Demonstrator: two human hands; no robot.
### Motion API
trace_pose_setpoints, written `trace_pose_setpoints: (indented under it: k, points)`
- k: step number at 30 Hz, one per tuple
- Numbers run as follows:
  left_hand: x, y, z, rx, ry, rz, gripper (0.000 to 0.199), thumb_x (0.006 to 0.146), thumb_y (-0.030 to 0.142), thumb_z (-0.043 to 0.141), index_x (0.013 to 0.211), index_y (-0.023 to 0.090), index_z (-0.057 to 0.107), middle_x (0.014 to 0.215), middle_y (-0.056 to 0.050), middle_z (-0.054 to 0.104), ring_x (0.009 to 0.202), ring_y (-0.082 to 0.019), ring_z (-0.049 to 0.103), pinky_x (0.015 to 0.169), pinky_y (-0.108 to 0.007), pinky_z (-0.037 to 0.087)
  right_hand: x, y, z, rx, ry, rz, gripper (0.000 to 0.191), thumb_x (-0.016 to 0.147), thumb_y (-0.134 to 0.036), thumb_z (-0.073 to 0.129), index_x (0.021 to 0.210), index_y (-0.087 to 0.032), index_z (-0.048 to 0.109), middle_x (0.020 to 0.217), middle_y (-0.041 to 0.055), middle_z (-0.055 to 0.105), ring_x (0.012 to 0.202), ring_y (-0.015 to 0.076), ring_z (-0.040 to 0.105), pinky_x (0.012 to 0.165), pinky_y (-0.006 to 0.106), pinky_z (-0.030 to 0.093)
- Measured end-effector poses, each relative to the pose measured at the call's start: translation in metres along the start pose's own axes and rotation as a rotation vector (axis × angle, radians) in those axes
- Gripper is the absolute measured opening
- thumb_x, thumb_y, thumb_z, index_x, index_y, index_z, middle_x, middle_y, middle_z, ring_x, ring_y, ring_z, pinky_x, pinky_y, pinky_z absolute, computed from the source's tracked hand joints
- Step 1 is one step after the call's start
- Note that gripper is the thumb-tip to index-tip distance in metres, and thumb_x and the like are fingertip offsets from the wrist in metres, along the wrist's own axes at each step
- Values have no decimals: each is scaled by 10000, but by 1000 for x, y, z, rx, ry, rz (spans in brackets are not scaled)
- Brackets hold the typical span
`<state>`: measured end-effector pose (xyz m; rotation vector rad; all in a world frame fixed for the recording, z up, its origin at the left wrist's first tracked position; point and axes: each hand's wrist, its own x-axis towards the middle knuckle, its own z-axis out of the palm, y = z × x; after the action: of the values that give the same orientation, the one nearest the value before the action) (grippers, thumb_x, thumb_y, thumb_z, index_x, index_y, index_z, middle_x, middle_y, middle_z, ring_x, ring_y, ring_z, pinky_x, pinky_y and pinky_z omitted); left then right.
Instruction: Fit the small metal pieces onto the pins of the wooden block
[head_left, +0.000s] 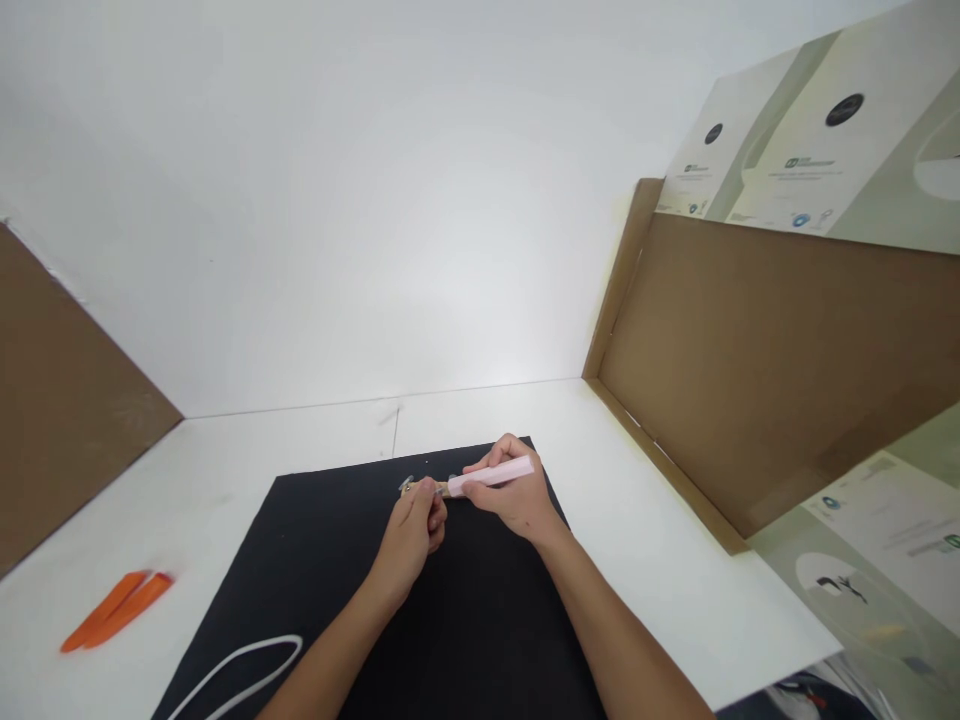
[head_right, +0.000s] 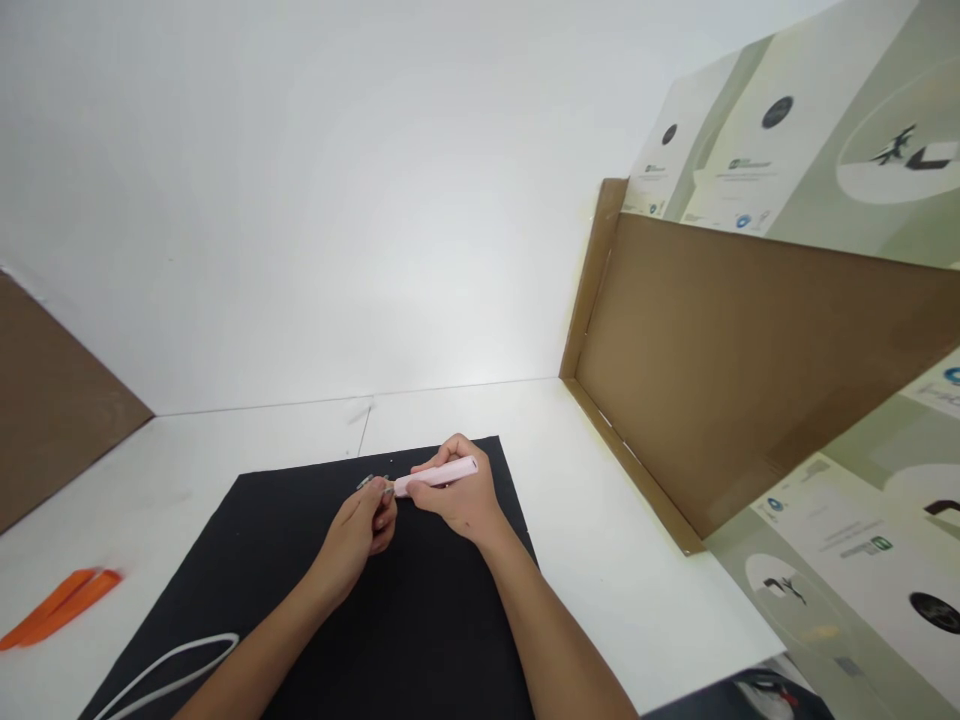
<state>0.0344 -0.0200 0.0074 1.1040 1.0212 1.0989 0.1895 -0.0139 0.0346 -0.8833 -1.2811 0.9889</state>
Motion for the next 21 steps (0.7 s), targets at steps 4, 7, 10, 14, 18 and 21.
trace_pose_setpoints:
  k: [4, 7, 10, 14, 18, 21]
  points:
    - [1, -2, 0, 0, 17, 6, 421, 879, 558, 432, 670, 195, 399, 502, 99, 336, 354, -31, 262, 377, -183, 169, 2, 0, -3, -57, 15, -19, 300, 626, -146, 749, 726, -228, 479, 753, 30, 729, 745, 229, 722, 589, 274, 531]
    - [2, -4, -1, -10, 15, 9, 423, 876, 563, 434, 670, 196, 399, 498, 99, 339, 351, -30, 256, 374, -182, 164, 3, 1, -6, -56, 22, -7, 301, 632, -151, 746, 723, -229, 470, 773, 36, 731, 746, 228, 717, 591, 280, 530]
    - [2, -3, -1, -11, 16, 18, 421, 876, 558, 439, 664, 196, 395, 501, 97, 340, 354, -30, 262, 374, -181, 169, 3, 1, -7, -28, -10, 6, 318, 624, -151, 753, 727, -231, 464, 757, 28, 730, 720, 217, 711, 577, 272, 524]
    - [1, 0, 0, 18, 37, 24, 418, 877, 545, 430, 649, 197, 396, 496, 95, 333, 361, -35, 259, 376, -181, 178, 1, 2, -4, 5, -81, 8, 327, 623, -153, 759, 721, -230, 457, 739, 21, 726, 671, 198, 695, 566, 268, 514]
    - [0, 2, 1, 47, 25, 24, 438, 865, 557, 436, 623, 196, 384, 492, 92, 321, 374, -39, 256, 378, -180, 176, 1, 0, -2, 23, -69, -1, 331, 620, -159, 766, 718, -230, 458, 728, 15, 721, 674, 202, 698, 567, 272, 513]
    - [0, 2, 2, 47, 9, 23, 467, 839, 600, 461, 617, 196, 380, 489, 93, 327, 379, -38, 259, 379, -176, 179, 1, -2, -3, 23, -30, -2, 329, 620, -157, 763, 718, -233, 458, 723, 11, 716, 681, 209, 700, 565, 276, 513]
